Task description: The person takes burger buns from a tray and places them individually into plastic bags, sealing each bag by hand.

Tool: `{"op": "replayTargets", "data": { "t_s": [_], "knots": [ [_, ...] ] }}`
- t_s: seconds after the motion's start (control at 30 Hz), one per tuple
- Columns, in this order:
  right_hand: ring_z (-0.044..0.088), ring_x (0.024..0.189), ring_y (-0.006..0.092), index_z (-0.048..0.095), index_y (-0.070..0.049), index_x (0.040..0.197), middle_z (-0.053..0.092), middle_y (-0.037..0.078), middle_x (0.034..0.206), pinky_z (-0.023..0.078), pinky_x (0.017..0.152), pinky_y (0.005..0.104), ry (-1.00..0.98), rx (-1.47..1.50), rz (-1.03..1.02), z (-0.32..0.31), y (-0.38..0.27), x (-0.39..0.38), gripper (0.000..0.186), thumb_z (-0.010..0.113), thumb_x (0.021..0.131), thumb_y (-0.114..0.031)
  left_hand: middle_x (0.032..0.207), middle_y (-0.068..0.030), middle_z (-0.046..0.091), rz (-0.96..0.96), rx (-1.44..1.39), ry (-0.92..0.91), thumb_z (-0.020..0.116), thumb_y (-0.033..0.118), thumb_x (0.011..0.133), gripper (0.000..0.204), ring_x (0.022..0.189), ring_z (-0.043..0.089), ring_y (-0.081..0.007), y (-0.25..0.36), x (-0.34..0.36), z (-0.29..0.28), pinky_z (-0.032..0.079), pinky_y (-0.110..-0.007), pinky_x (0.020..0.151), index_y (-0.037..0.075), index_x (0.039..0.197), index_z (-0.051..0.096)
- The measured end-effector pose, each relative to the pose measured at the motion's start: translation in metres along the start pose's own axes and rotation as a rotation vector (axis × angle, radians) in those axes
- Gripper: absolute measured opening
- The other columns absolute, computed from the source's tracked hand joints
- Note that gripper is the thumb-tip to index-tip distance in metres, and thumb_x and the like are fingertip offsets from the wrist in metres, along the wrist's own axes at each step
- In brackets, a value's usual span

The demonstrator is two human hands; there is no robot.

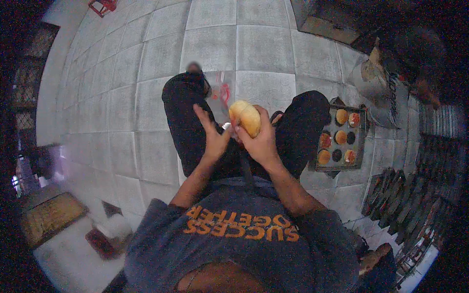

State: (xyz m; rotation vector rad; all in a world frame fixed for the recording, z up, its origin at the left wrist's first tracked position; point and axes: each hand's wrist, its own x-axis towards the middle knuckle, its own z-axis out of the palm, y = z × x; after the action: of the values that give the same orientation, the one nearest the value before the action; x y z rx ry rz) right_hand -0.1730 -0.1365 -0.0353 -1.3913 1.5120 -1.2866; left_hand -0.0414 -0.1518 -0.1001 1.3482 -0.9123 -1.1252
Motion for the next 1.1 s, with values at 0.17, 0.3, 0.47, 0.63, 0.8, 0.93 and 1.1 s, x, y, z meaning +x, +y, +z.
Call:
{"op": "replayTargets", "data": {
  "t_s": [0.17,0.3,0.47,0.63,0.8,0.93,1.1],
  "knots": [
    [0.051,0.108,0.0229,0.037,0.002,0.123,0.05,0.013,0.117,0.041,0.091,0.0332,-0.272,0.648,0.498,0.001,0.014,-0.007,0.046,0.056,0.083,-0.008,0.135,-0.0178,0.035,0.385,0.262,-0.611,0.058,0.015,0.074,0.063,0.129,0.022,-0.0375,0.033,-0.011,-0.019,0.017,-0.043,0.105,0.003,0.132,0.037],
    [0.043,0.117,0.0208,0.031,-0.002,0.132,0.042,0.008,0.128,0.036,0.098,0.0347,-0.424,1.144,0.619,0.02,0.009,-0.019,0.045,0.047,0.09,-0.012,0.129,-0.0142,0.045,0.495,0.479,-0.411,0.052,0.021,0.08,0.05,0.126,0.032,-0.0292,0.017,0.002,-0.027,0.021,-0.042,0.102,0.002,0.126,0.045],
    [0.043,0.117,0.0199,0.037,-0.002,0.128,0.043,0.01,0.127,0.037,0.097,0.0337,-0.359,0.137,0.195,0.025,0.033,-0.014,0.044,0.048,0.086,-0.005,0.132,-0.0151,0.04,0.914,0.73,-0.622,0.046,0.02,0.086,0.05,0.126,0.033,-0.0274,0.041,-0.016,-0.006,0.02,-0.04,0.105,0.002,0.131,0.038],
    [0.049,0.112,0.0352,0.049,0.0,0.12,0.052,0.02,0.118,0.038,0.096,0.0396,-0.183,-0.145,-0.413,0.042,-0.004,0.002,0.047,0.049,0.073,0.006,0.138,-0.0131,0.03,-0.117,-0.467,-0.179,0.042,0.042,0.089,0.064,0.124,0.034,-0.0243,0.03,0.006,-0.008,0.029,-0.035,0.102,0.005,0.137,0.022],
    [0.05,0.107,0.0358,0.054,0.0,0.111,0.054,0.018,0.111,0.039,0.093,0.0422,-0.154,-0.018,-0.51,0.043,-0.004,-0.003,0.041,0.051,0.07,0.005,0.123,-0.0117,0.048,-0.505,-0.789,-0.09,0.032,0.054,0.089,0.063,0.113,0.047,-0.0238,0.074,0.023,-0.005,0.038,-0.036,0.096,0.005,0.128,0.038],
    [0.054,0.086,0.0323,0.056,0.001,0.092,0.055,0.016,0.092,0.044,0.075,0.0386,-0.11,-0.213,-0.644,0.054,-0.024,-0.005,0.021,0.057,0.072,-0.003,0.121,-0.0122,0.05,-0.259,-0.715,-0.06,0.027,0.056,0.09,0.065,0.109,0.051,-0.0252,0.07,0.035,-0.007,0.043,-0.036,0.091,0.002,0.123,0.042],
    [0.053,0.055,0.0269,0.054,-0.001,0.085,0.053,0.008,0.064,0.044,0.056,0.0352,-0.597,0.381,-0.237,0.005,-0.087,-0.014,0.008,0.055,0.078,0.001,0.119,-0.01,0.051,-0.305,-0.88,0.039,0.033,0.056,0.089,0.059,0.108,0.051,-0.0243,0.079,0.066,-0.032,0.045,-0.042,0.087,0.008,0.123,0.042]
  ]
}}
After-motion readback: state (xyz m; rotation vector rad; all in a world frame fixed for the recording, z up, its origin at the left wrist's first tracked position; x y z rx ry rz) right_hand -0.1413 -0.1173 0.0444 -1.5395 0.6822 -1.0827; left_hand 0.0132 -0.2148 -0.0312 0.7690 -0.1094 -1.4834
